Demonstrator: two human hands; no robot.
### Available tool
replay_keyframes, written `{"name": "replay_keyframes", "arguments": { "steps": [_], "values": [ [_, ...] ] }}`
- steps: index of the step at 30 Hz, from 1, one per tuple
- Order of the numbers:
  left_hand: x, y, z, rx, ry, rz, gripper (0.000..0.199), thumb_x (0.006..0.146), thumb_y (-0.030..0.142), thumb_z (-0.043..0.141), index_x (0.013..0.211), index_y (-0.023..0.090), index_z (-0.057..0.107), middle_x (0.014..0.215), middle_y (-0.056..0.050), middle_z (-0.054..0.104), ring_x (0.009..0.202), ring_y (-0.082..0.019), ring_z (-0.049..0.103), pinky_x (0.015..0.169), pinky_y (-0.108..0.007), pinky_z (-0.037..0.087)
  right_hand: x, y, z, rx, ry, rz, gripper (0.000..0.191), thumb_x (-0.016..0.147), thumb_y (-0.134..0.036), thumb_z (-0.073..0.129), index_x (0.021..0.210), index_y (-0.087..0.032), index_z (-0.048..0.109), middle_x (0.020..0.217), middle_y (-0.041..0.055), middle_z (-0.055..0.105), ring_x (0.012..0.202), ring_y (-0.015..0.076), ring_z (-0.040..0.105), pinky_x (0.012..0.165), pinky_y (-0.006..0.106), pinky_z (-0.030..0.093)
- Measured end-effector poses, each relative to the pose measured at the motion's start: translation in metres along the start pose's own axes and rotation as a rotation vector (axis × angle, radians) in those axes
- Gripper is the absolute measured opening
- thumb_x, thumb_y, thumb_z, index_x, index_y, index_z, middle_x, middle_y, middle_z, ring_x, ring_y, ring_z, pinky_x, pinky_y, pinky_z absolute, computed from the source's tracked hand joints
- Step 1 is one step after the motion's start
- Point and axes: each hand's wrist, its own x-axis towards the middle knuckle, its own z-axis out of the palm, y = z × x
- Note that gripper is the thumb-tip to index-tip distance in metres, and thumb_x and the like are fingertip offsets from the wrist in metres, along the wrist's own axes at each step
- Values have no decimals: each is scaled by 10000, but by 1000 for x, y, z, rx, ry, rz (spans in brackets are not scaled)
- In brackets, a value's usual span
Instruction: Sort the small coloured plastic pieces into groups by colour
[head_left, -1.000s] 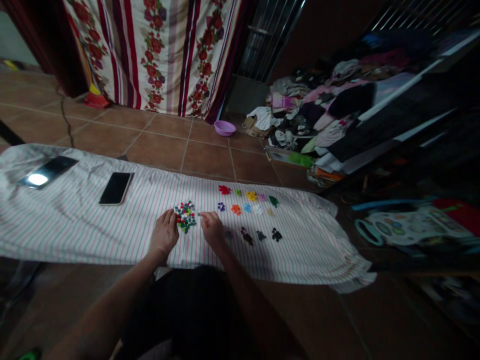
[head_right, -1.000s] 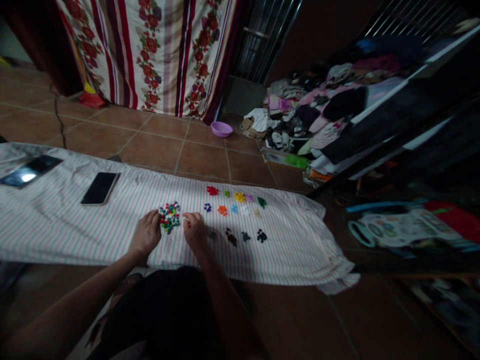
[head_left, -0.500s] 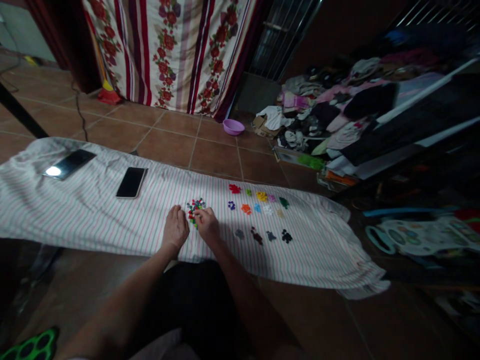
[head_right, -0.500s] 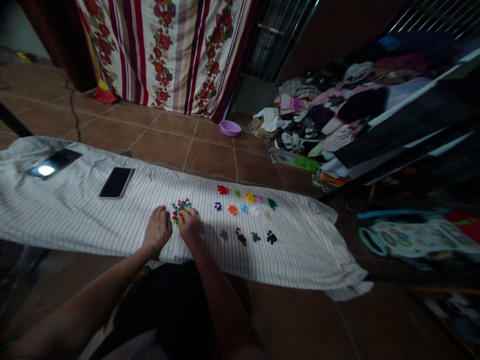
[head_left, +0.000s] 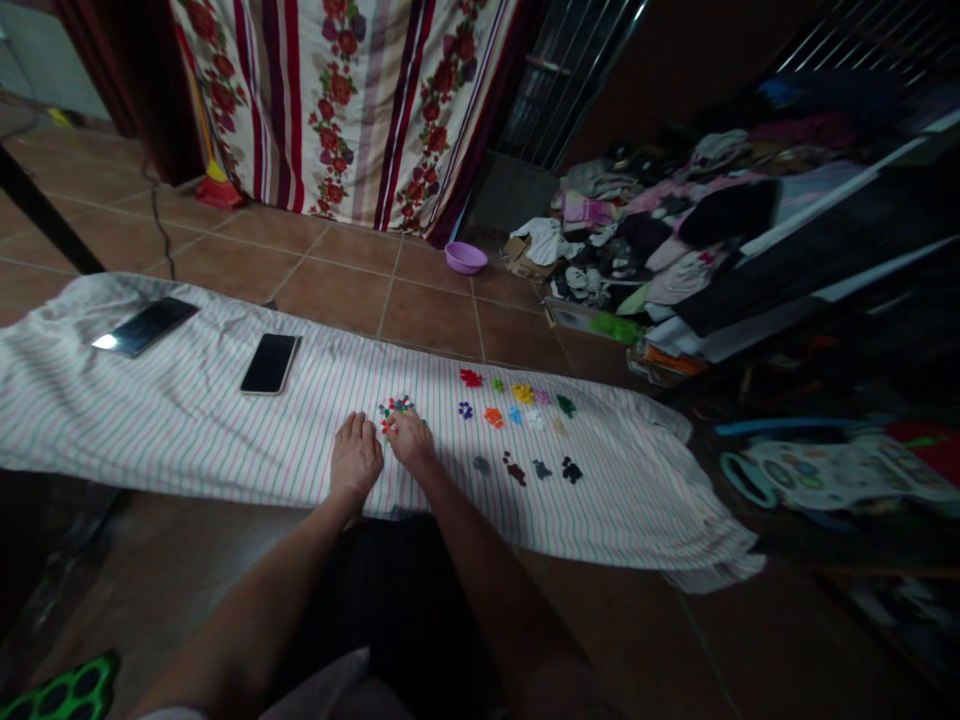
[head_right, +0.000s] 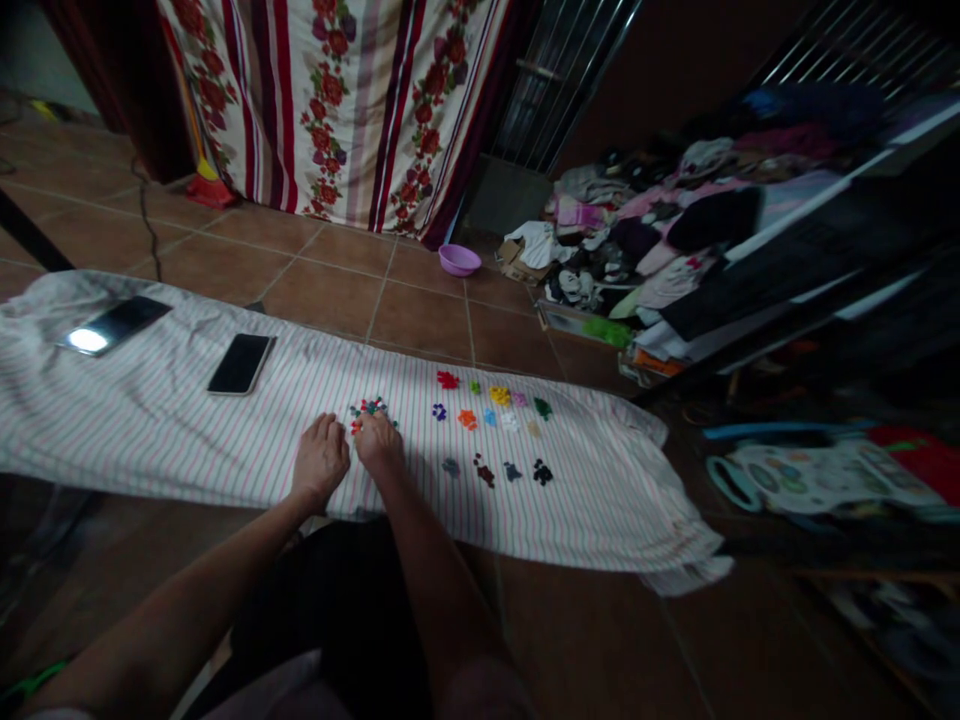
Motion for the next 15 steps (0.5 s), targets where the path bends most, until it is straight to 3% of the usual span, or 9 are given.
{"name": "replay_keyframes", "arguments": {
  "steps": [10, 15],
  "values": [
    [1, 2, -1, 4, 2, -7, 252, 829, 169, 408, 1014, 133, 575, 1229, -187, 568, 1251, -308, 460, 1014, -483, 393, 5, 9, 5, -3, 60, -213, 150, 863, -179, 540, 951, -200, 658, 1000, 57, 628, 988, 176, 554, 924, 275, 411],
    [0, 3, 0, 2, 16, -2, 247, 833, 168, 405, 1013, 140, 572, 1217, -181, 570, 1244, -311, 462, 1008, -489, 390, 11, 8, 2, 24, 80, -102, 149, 876, -176, 525, 924, -203, 664, 971, 54, 643, 959, 170, 571, 888, 269, 424]
  ]
}}
